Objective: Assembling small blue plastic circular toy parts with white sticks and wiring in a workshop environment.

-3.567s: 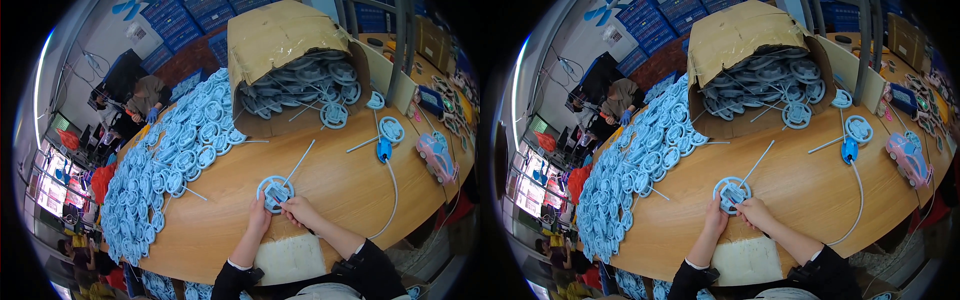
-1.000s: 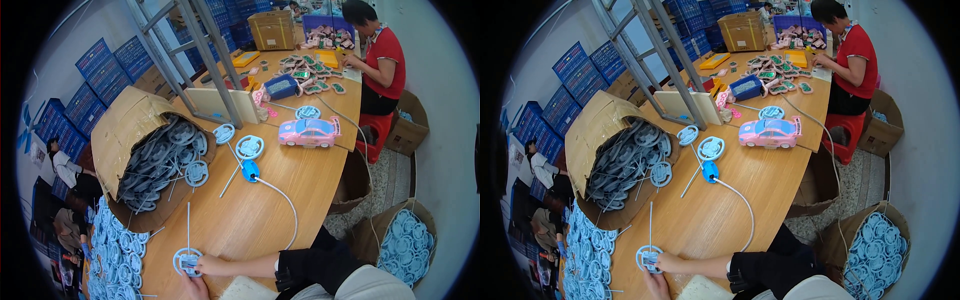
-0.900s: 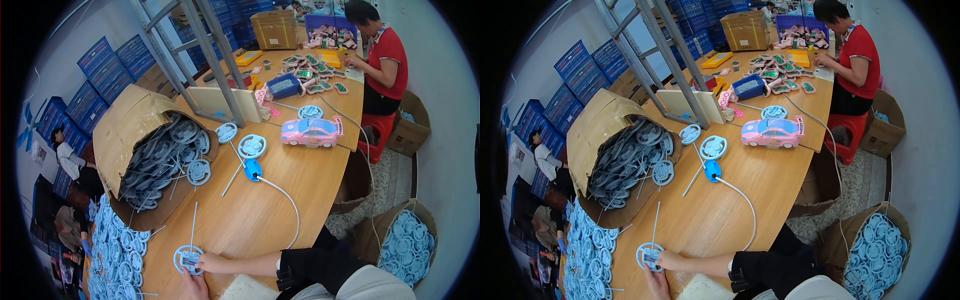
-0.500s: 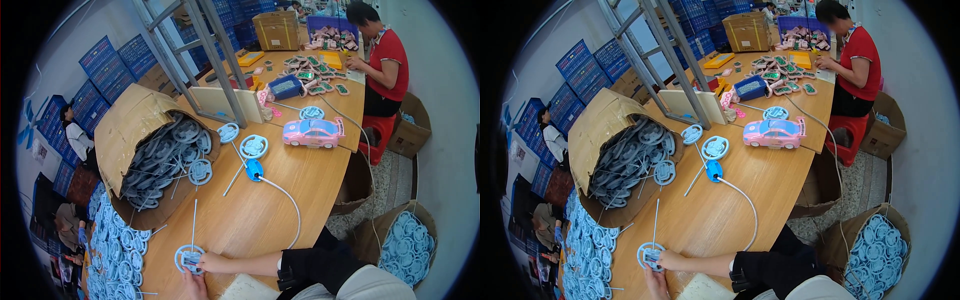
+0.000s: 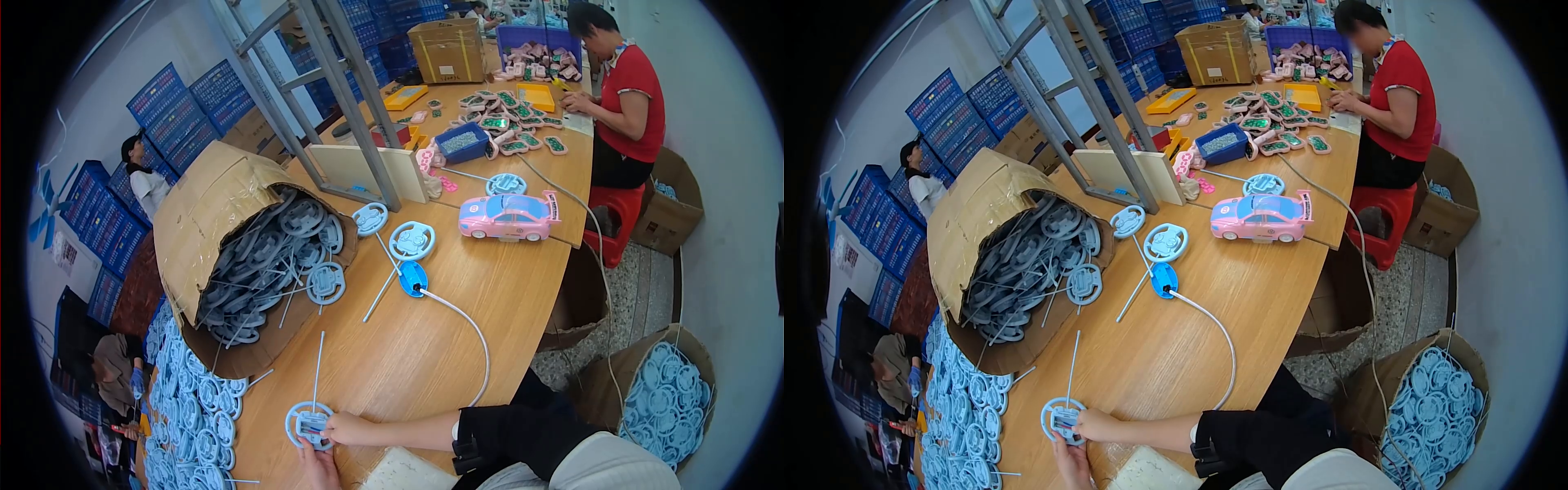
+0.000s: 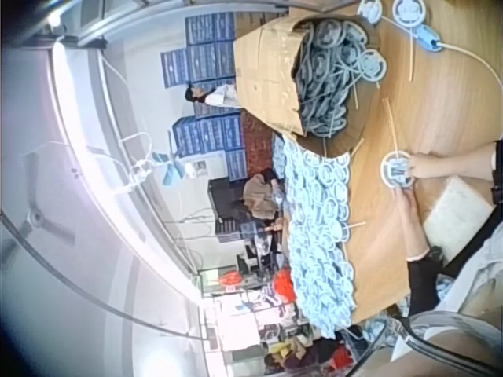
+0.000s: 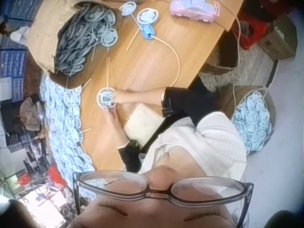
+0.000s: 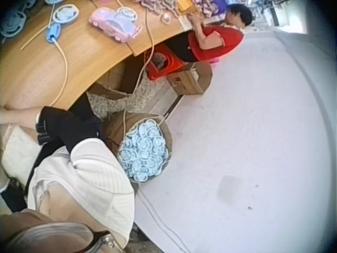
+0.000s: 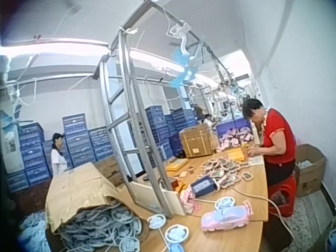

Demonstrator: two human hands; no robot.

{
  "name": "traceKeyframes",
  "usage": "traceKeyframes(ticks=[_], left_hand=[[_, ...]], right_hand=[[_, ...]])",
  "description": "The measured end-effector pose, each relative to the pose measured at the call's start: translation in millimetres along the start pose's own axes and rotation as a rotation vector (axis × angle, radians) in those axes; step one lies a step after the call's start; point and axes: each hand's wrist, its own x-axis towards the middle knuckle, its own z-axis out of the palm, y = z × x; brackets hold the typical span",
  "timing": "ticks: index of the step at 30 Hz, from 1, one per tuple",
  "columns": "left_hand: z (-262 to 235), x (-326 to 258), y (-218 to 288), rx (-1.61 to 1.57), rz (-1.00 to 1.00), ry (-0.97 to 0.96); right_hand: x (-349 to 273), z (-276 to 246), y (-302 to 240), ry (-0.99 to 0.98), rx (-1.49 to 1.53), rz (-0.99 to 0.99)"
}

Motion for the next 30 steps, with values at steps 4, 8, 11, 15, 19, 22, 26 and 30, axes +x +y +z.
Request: traceKeyframes(ticks=[4, 8, 11, 15, 19, 22, 26, 30], left_hand=[[13, 0, 3, -0.059, 0.058, -0.026], [6, 2, 2, -0.086, 0.039, -0.045], [1, 4, -2, -0.097, 0.038, -0.054], [2, 4, -3, -0.082, 0.044, -0.038], [1, 4, -3, -0.120, 0.041, -0.043], [-1, 3, -1, -0.119, 0.028, -0.051], [-5, 3, -1, -0.124, 0.027, -0.067], [-2, 2, -3, -0.125, 0.006, -0.080]], right_hand=[[-1, 3, -1, 0.024, -0.010, -0.019], [0, 4, -1, 0.012, -0.018, -0.005], [-1, 4, 0, 0.022, -0.013, -0.012], [-2, 1, 0, 0.031, -0.057, -0.042], [-3, 0, -5, 0.020, -0.067, -0.014], [-2, 3, -3, 0.047, -0.089, -0.048], [-2, 7, 0, 0.063, -0.099, -0.050], [-6, 4, -1, 0.092, -0.104, -0.061]])
